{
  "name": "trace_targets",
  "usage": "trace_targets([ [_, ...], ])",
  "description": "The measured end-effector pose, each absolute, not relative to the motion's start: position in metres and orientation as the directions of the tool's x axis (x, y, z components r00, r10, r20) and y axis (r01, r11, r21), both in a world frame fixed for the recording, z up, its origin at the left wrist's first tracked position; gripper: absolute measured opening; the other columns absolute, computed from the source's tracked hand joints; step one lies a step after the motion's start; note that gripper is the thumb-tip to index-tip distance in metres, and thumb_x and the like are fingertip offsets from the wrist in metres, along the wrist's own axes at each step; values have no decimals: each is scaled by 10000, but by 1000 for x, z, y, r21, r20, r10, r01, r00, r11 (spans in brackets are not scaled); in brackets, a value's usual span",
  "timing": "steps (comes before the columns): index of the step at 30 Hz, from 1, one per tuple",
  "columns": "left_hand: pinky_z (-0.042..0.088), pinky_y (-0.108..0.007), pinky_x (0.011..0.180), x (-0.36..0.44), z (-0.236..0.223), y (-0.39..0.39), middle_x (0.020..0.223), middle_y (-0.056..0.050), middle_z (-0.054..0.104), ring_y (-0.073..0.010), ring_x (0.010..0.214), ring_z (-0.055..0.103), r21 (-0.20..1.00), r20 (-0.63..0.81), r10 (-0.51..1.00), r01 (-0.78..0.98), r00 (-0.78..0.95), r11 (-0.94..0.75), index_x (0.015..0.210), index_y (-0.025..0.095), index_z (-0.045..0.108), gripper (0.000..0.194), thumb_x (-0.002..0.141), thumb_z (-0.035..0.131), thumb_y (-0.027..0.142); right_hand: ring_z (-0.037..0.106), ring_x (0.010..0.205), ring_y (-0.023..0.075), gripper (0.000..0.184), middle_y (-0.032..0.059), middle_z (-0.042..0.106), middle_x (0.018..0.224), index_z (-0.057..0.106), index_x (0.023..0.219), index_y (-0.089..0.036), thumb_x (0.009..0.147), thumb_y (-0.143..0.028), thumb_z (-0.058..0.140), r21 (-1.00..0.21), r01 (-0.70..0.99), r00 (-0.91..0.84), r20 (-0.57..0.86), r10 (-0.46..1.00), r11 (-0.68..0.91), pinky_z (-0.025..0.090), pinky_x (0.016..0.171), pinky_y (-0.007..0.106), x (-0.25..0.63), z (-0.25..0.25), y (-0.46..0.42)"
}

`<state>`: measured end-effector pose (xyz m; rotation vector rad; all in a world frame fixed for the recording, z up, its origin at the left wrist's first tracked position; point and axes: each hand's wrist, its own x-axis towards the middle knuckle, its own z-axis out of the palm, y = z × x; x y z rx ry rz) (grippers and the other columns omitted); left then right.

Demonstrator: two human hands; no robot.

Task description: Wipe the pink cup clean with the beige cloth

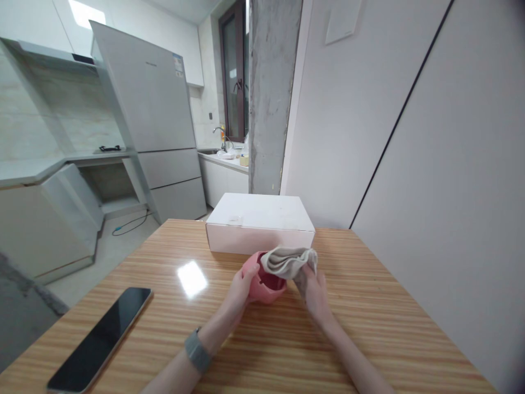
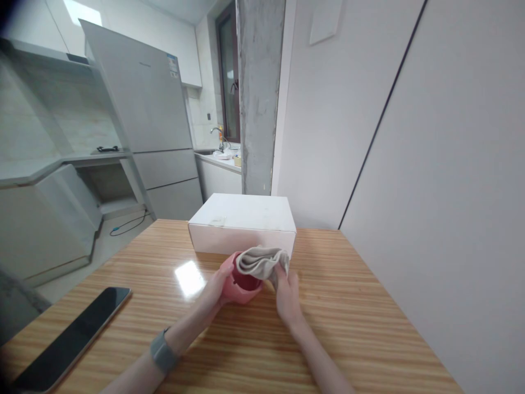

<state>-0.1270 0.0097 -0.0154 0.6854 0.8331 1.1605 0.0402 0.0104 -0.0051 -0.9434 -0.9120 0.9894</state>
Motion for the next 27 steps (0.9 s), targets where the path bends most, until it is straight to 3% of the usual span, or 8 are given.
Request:
trace_targets([
  [5, 544, -285, 586, -136, -4, 6, 1144, -79, 691, -226, 859, 687, 727, -268, 931, -583, 248, 364, 1240, 207, 583, 538, 838, 523, 561, 659, 1038, 227, 356, 14, 752, 992, 690, 969, -245, 805, -535, 566, -882, -433, 422, -15, 907, 187, 541, 859, 347, 50, -2, 26],
  [7, 545, -277, 619, -134, -2, 2, 1118, -81, 701, -207, 842, 689, 656, -268, 901, -620, 342, 430, 1207, 184, 609, 562, 850, 479, 598, 676, 1011, 234, 318, 25, 755, 998, 694, 954, -248, 799, -502, 581, -839, -533, 333, -89, 939, 110, 558, 829, 370, 49, 4, 24],
  [10, 538, -284, 729, -130, -2, -2, 1102, -87, 710, -214, 911, 682, 598, -235, 885, -658, 402, 458, 1183, 161, 628, 556, 857, 482, 588, 699, 947, 267, 283, 57, 770, 908, 715, 881, -218, 760, -462, 638, -747, -655, 32, -180, 983, -115, 565, 800, 394, 47, 10, 14],
  [13, 524, -289, 758, -130, -4, -2, 1040, -96, 731, -233, 932, 679, 620, -232, 888, -643, 398, 450, 1156, 135, 645, 549, 856, 496, 570, 712, 879, 279, 276, 69, 771, 845, 733, 848, -184, 674, -398, 747, -790, -561, -245, -128, 961, -248, 557, 797, 388, 55, 11, 3],
  [17, 512, -292, 703, -139, -8, 2, 930, -103, 752, -252, 861, 694, 693, -293, 854, -520, 429, 499, 1155, 121, 649, 605, 826, 508, 609, 696, 923, 250, 444, 43, 757, 978, 720, 1016, -214, 587, -206, 834, -922, -318, -457, -56, 888, -221, 529, 848, 375, 71, 7, -4],
  [22, 495, -275, 742, -143, -4, -1, 906, -89, 756, -237, 861, 693, 774, -293, 836, -398, 464, 492, 1163, 127, 648, 593, 823, 523, 597, 673, 999, 238, 387, 53, 737, 1067, 710, 1076, -242, 732, -415, 747, -956, -185, -451, -123, 884, -227, 493, 912, 339, 68, 7, -5],
  [25, 495, -261, 726, -140, -2, -4, 922, -90, 754, -226, 856, 690, 779, -321, 835, -376, 446, 501, 1153, 127, 653, 603, 812, 528, 608, 688, 969, 245, 387, 61, 751, 1020, 732, 1023, -235, 762, -517, 684, -913, -249, -390, -211, 896, -323, 510, 891, 332, 56, 5, -5],
  [27, 494, -250, 653, -138, -2, -3, 908, -93, 755, -219, 795, 692, 771, -367, 834, -366, 411, 520, 1146, 126, 655, 629, 798, 521, 633, 690, 966, 256, 390, 68, 756, 994, 744, 967, -218, 741, -531, 697, -895, -327, -309, -203, 929, -304, 513, 893, 344, 48, 0, -2],
])
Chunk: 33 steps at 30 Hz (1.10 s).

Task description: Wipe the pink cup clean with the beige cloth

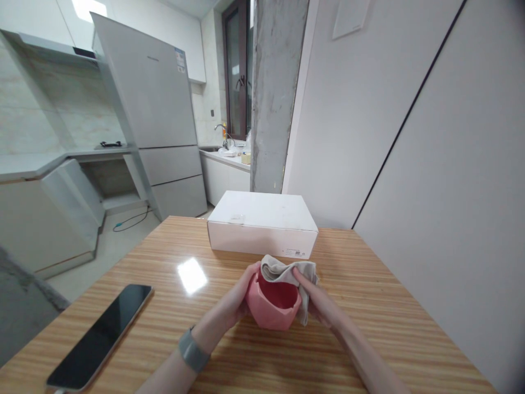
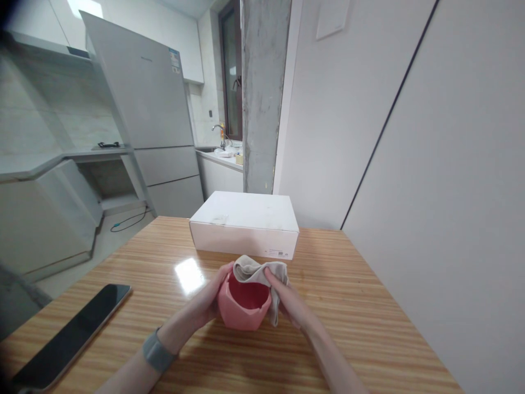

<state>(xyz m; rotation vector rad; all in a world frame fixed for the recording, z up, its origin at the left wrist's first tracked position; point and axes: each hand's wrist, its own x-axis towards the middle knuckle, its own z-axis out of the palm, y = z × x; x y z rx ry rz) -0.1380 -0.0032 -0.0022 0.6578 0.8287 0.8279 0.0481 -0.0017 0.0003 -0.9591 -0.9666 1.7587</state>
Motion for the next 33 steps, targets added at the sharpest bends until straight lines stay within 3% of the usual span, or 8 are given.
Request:
trace_targets([
  [4, 478, -234, 550, -134, -3, 0, 939, -91, 750, -212, 746, 687, 757, -424, 845, -385, 326, 528, 1158, 147, 646, 606, 813, 490, 620, 680, 998, 262, 391, 60, 756, 989, 730, 976, -213, 697, -486, 754, -905, -420, -59, -51, 997, -71, 488, 940, 377, 35, -13, 6],
  [7, 494, -244, 533, -128, 0, -3, 1028, -97, 731, -234, 815, 685, 758, -379, 871, -434, 313, 486, 1181, 165, 632, 580, 827, 479, 597, 660, 1040, 253, 386, 50, 749, 1015, 725, 968, -220, 697, -495, 746, -896, -439, 98, 21, 995, 62, 478, 958, 365, 24, -16, 4],
  [12, 552, -285, 681, -119, 8, -14, 1215, -76, 658, -253, 1031, 642, 731, -218, 931, -583, 293, 355, 1309, 228, 529, 501, 855, 533, 439, 640, 1055, 252, 331, 30, 751, 1001, 725, 924, -223, 703, -469, 743, -901, -392, 310, 63, 949, 188, 487, 946, 346, 14, -10, -7],
  [15, 562, -282, 664, -124, 9, -15, 1173, -88, 677, -238, 974, 663, 750, -236, 896, -516, 376, 414, 1299, 207, 539, 499, 866, 506, 453, 657, 1013, 262, 292, 16, 760, 950, 730, 874, -231, 677, -443, 771, -882, -446, 280, 25, 960, 153, 493, 932, 351, 20, -7, -4],
  [20, 511, -259, 414, -136, 7, -9, 820, -135, 742, -179, 529, 635, 778, -376, 768, -272, 519, 566, 1162, 91, 639, 686, 848, 368, 638, 671, 1008, 274, 320, 42, 763, 938, 727, 910, -200, 669, -403, 784, -832, -552, 61, -103, 993, -52, 492, 930, 375, 35, 2, 2],
  [24, 480, -227, 336, -134, 6, -11, 830, -107, 746, -158, 487, 614, 779, -402, 747, -231, 529, 583, 1167, 123, 640, 627, 836, 426, 611, 689, 963, 295, 328, 70, 767, 881, 733, 891, -176, 660, -402, 789, -817, -539, -84, -193, 978, -207, 507, 894, 392, 36, 7, -1],
  [29, 497, -250, 326, -131, 0, -8, 861, -122, 741, -171, 492, 626, 769, -390, 779, -291, 491, 569, 1175, 120, 628, 633, 849, 392, 608, 670, 997, 288, 340, 61, 761, 941, 731, 920, -192, 687, -437, 765, -874, -480, 4, -86, 996, -73, 471, 943, 405, 30, 4, -2],
  [33, 547, -305, 402, -129, -2, -6, 1023, -139, 719, -215, 604, 673, 764, -350, 821, -370, 451, 529, 1229, 156, 588, 594, 856, 406, 582, 646, 1026, 258, 335, 47, 750, 987, 733, 909, -204, 712, -476, 730, -906, -408, 198, 36, 980, 116, 444, 973, 360, 21, -3, -6],
])
